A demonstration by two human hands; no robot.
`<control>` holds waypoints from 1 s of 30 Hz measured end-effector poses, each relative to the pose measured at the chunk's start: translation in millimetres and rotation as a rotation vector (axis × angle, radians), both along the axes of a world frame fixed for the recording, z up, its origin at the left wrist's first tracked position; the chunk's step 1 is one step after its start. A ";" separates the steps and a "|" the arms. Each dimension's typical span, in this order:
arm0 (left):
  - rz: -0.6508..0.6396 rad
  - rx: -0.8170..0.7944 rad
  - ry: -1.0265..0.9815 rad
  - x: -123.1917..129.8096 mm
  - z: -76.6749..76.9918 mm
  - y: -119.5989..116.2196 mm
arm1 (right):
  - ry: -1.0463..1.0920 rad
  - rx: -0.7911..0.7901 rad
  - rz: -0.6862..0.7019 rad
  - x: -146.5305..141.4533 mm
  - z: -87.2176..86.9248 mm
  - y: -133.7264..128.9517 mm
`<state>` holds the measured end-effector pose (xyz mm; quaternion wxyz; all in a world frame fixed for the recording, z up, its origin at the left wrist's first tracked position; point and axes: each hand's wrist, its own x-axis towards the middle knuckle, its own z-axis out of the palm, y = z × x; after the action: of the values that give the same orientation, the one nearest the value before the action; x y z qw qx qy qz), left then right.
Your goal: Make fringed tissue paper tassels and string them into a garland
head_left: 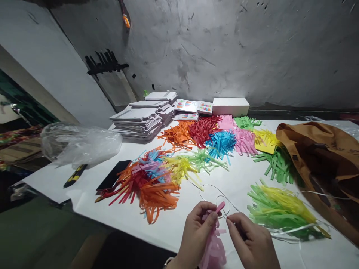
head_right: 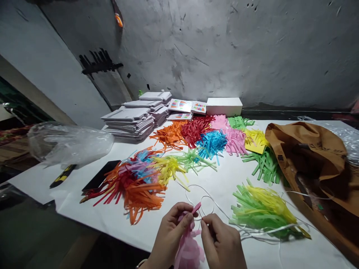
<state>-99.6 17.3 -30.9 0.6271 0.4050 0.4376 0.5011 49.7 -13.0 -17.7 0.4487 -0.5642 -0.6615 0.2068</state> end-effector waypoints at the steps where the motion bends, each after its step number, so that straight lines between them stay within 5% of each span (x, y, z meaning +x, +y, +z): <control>1: -0.001 0.002 0.014 -0.1 0.2 0.1 | 0.007 -0.010 0.001 -0.2 0.1 -0.4; 23: -0.056 0.231 0.222 3.9 0.1 0.0 | 0.094 -0.096 -0.005 2.0 -5.3 0.3; 27: -0.101 0.269 0.196 2.9 -1.9 -0.4 | 0.262 -0.224 0.029 2.9 -0.4 3.0; 30: -0.117 0.353 0.236 -0.6 -3.7 0.3 | 0.578 -0.459 0.061 4.0 2.5 5.4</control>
<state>-100.2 17.6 -34.6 0.5191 0.5891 0.3893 0.4815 53.7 -7.6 -15.3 0.4723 -0.5485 -0.4605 0.5138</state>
